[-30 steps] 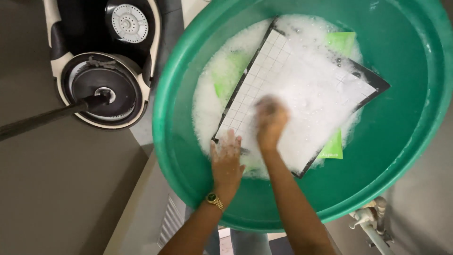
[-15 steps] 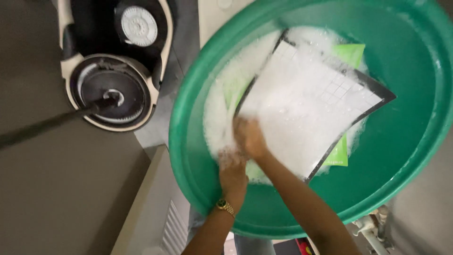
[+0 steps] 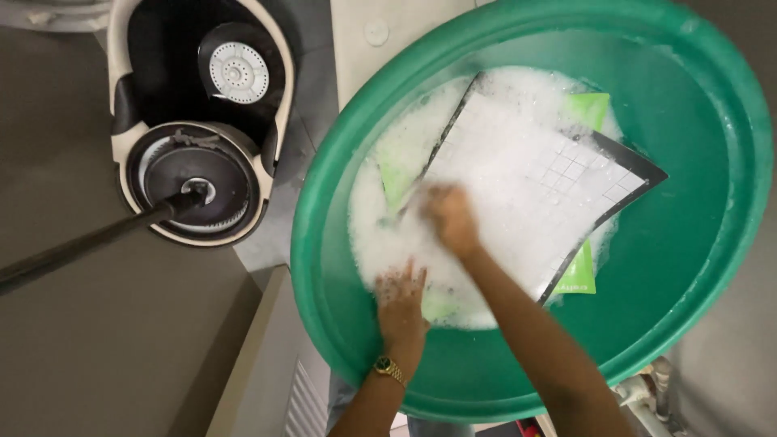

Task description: Washing and scrubbing plastic grid mats in a basin of soapy water using a sponge.

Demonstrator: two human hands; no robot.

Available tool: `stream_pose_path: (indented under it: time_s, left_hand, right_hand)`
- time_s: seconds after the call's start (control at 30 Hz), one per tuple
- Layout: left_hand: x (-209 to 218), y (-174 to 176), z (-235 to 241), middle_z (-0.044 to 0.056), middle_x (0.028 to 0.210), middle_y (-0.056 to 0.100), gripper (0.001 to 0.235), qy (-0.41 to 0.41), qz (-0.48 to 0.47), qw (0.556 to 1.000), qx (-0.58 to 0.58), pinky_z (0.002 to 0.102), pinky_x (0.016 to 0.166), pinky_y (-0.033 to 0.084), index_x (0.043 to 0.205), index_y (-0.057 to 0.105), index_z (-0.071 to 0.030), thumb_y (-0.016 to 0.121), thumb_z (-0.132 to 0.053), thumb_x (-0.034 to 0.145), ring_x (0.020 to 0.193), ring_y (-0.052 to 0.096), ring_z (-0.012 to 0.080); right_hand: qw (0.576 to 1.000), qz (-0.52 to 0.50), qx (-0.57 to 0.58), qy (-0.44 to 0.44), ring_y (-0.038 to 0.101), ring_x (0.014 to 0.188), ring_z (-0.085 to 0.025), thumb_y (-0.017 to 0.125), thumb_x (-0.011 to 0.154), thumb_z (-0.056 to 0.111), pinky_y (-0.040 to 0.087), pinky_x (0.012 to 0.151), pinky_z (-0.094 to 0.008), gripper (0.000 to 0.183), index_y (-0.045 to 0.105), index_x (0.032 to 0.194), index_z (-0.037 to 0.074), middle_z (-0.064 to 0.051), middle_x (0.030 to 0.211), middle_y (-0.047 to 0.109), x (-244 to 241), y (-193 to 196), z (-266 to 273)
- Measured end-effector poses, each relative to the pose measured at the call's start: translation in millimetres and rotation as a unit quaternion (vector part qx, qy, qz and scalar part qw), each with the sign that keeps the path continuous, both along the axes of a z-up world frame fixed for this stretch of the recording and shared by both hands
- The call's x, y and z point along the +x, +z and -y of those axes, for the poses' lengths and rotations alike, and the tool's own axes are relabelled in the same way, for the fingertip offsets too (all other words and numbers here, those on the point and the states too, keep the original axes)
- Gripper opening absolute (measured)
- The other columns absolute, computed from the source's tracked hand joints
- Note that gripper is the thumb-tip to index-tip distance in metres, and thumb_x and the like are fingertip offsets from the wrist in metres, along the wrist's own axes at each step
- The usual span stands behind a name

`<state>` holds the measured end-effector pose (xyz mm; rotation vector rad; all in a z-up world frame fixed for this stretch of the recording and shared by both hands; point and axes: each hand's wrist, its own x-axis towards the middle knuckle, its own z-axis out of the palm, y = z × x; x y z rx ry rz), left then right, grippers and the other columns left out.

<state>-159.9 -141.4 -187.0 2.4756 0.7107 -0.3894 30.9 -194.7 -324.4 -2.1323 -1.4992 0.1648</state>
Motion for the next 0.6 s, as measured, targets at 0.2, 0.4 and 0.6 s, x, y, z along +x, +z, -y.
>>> stream_pose_path:
  time_s: [0.2,0.4,0.6]
  left_hand:
    - [-13.2,-21.0,12.9,0.002,0.171,0.002,0.132,-0.154,-0.231,0.960,0.038,0.054,0.119,0.029,0.161,0.016,-0.036,0.093,-0.058,0.056,0.143,0.036,0.0375]
    - [-37.4,-52.4,23.3,0.017,0.139,0.052,0.116,-0.049,0.023,0.997,-0.048,0.073,0.124,0.013,0.150,0.041,-0.008,0.093,-0.026,0.048,0.132,0.047,0.0385]
    - [-19.8,-29.4,18.9,0.009,0.166,0.031,0.114,-0.057,-0.072,0.995,0.045,0.060,0.119,0.029,0.150,0.048,-0.027,0.089,-0.014,0.044,0.142,0.040,0.0394]
  right_hand:
    - [0.968,0.103,0.097,-0.205,0.058,0.102,-0.043,0.067,0.098,-0.001,0.045,0.080,-0.053,0.011,0.062,0.093,-0.009,-0.019,0.123,0.064,72.2,5.3,-52.0]
    - [0.998,-0.054,-0.001,-0.012,0.065,0.112,-0.029,0.066,0.095,0.014,0.046,0.095,-0.050,0.015,0.072,0.081,0.011,-0.004,0.117,0.070,-79.5,-6.0,23.6]
    - [0.974,-0.102,-0.007,-0.201,0.063,0.095,-0.040,0.062,0.103,0.006,0.043,0.092,-0.049,0.014,0.064,0.090,0.002,-0.019,0.095,0.065,66.0,-12.5,-29.6]
